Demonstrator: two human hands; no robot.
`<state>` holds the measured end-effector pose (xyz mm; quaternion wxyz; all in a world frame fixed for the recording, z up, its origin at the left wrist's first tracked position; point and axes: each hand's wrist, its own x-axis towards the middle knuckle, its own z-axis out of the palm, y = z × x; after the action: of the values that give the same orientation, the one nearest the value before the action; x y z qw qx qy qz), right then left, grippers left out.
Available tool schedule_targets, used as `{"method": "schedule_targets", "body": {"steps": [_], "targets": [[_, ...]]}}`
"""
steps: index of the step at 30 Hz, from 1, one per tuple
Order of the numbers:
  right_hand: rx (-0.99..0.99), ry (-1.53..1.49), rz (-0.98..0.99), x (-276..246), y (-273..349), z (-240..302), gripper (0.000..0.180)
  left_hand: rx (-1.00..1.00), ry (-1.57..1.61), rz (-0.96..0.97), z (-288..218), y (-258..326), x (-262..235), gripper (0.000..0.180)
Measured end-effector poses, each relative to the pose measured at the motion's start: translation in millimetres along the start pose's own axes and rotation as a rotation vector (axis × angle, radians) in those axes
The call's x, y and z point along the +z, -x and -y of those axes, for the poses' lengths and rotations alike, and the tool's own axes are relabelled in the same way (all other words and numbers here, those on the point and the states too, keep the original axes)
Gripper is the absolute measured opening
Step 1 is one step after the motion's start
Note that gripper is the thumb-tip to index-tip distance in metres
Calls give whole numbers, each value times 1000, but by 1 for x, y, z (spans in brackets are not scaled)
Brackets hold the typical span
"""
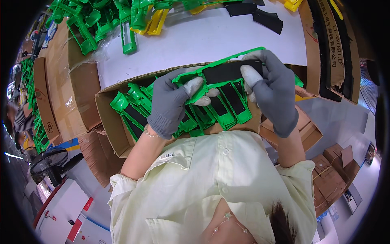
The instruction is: Assembling solar lamps by inserting solar panels into green plastic housings and placing them into a box.
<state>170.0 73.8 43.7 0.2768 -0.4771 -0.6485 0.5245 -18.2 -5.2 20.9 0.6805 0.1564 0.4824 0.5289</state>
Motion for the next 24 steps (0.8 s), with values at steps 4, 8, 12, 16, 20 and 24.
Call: {"method": "schedule_targets", "body": {"steps": [4,8,12,16,20,24], "targets": [[216,-137,94,-2,-5,3,21,-11,-31,-53,4,-2,6,31],[-227,187,50,-3,-5,-28,27,-1,-142,-98,4,-1,8,29],[-300,359,-263,-2,-7,-29,28,15,-186,-48,-1,2,3,26],[192,-149,238,-11,-3,-33,20,-13,-260,5,0,5,-5,25],[178,-93,182,0,2,-33,15,13,-336,-34,-10,8,-6,23],[162,-58,214,13,4,-34,19,-3,-485,-12,-33,12,-19,21]]}}
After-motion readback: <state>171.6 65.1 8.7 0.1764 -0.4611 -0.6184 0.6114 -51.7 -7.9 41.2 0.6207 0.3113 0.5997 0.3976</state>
